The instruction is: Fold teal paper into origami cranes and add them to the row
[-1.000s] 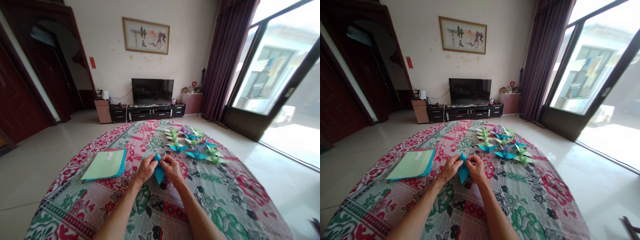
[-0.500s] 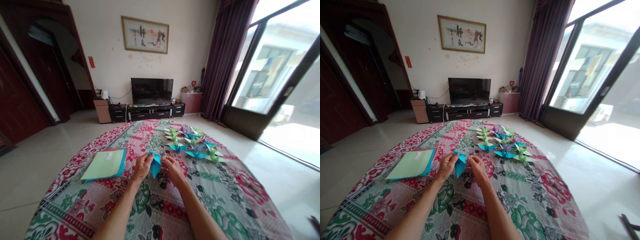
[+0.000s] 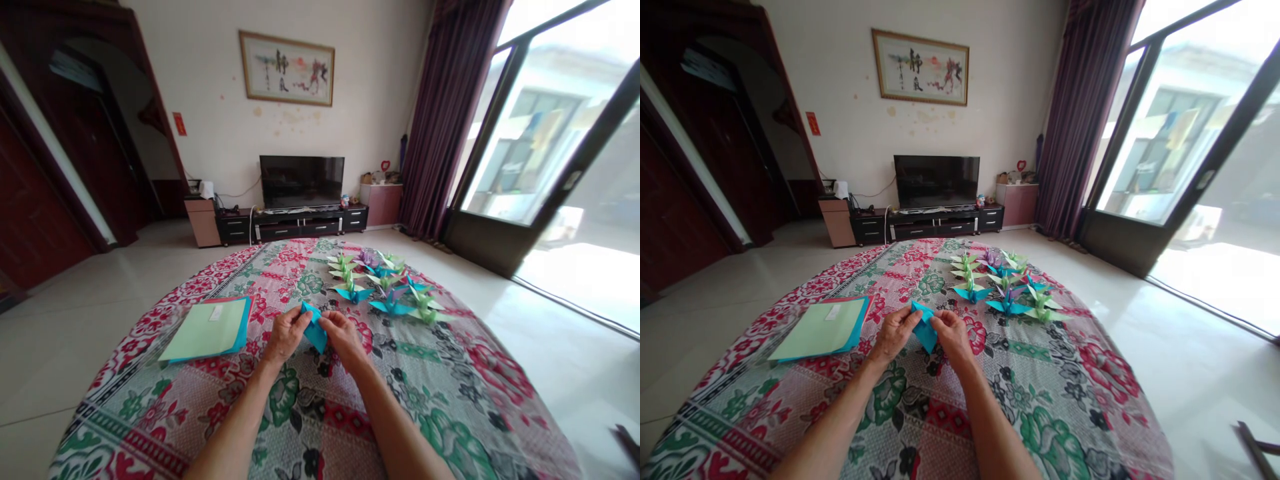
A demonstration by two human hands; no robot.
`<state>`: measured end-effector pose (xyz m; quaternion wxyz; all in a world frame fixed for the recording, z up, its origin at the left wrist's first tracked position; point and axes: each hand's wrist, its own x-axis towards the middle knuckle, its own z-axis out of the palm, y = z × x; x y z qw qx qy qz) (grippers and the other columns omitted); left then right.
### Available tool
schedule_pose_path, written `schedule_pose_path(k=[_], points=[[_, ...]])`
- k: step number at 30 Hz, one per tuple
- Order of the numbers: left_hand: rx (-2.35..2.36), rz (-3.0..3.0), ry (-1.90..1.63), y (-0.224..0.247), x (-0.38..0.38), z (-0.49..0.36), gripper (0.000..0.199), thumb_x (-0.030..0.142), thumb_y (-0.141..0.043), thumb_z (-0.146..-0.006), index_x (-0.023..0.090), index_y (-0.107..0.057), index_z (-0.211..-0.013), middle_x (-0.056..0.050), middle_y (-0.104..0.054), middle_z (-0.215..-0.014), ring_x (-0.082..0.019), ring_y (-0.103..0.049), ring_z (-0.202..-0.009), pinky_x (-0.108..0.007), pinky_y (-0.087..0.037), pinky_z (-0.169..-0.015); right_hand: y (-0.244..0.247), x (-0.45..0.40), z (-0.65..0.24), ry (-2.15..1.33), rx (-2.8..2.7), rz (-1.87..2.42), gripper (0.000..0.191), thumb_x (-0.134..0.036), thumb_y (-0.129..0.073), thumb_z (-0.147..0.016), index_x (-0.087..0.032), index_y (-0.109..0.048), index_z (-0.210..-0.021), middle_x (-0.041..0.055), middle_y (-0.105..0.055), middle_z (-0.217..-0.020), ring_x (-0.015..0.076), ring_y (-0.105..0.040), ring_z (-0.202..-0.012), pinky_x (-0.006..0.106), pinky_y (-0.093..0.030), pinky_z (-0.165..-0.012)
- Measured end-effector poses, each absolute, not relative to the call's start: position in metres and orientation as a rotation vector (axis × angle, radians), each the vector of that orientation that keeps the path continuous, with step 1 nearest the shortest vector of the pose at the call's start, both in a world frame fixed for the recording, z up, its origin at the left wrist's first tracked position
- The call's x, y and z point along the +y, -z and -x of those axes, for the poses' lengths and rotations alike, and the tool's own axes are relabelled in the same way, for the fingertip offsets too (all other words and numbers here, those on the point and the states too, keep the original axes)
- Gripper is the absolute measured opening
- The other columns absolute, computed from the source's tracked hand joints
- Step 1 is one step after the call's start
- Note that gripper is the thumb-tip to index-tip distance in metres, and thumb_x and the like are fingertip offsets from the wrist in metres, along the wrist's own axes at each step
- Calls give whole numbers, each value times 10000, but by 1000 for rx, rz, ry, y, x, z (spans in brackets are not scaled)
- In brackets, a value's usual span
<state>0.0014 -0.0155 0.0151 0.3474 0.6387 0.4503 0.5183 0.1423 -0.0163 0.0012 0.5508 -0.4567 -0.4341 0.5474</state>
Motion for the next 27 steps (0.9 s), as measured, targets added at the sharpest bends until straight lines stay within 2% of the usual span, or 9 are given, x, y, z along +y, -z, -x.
schedule_pose_path(k=[6, 10, 13, 17, 22, 27], points=[[1124, -1690, -1277, -13, -15, -1, 317, 386, -567, -756, 146, -687, -926, -15, -664, -772, -152, -574, -711, -213, -436, -646, 3, -13, -144, -1076, -1124, 1142, 279, -412, -647, -606, -161, -607, -721, -33, -548, -555, 93, -428, -483, 212, -341, -456], [1150, -1665, -1293, -13, -17, -5, 323, 364, -575, -751, 150, -686, -966, -45, -696, -854, -189, -613, -810, -254, -468, -738, 8, -10, -142, -936, -1174, 1195, 250, -402, -609, -632, -159, -615, -693, -21, -567, -559, 104, -451, -495, 219, -351, -470], [1119, -1647, -1310, -13, -18, -7, 307, 349, -597, -728, 160, -690, -950, -64, -700, -924, -207, -618, -877, -276, -471, -794, 9, -10, -141, -931, -1130, 1201, 281, -386, -606, -632, -161, -625, -800, -13, -594, -596, 116, -480, -507, 221, -370, -468], [1072, -1629, -1305, -10, -17, -8, 288, 353, -598, -729, 160, -686, -922, -53, -694, -901, -193, -612, -848, -261, -471, -760, 4, -14, -142, -1007, -1078, 1182, 351, -378, -626, -626, -159, -628, -900, 3, -624, -655, 140, -530, -566, 234, -411, -499], [1172, -1483, -1373, -3, -12, -11, 311, 438, -572, -736, 146, -673, -766, 3, -625, -626, -139, -549, -605, -219, -414, -549, -4, -19, -142, -1097, -1073, 1099, 392, -412, -664, -639, -176, -634, -951, 38, -668, -852, 179, -594, -743, 272, -471, -642], [1173, -1260, -1527, 0, -9, -14, 409, 524, -586, -690, 147, -683, -819, -26, -658, -683, -159, -572, -671, -239, -432, -603, 0, -21, -131, -1185, -960, 944, 557, -380, -714, -614, -187, -552, -1111, 81, -617, -1082, 204, -588, -939, 286, -477, -760]])
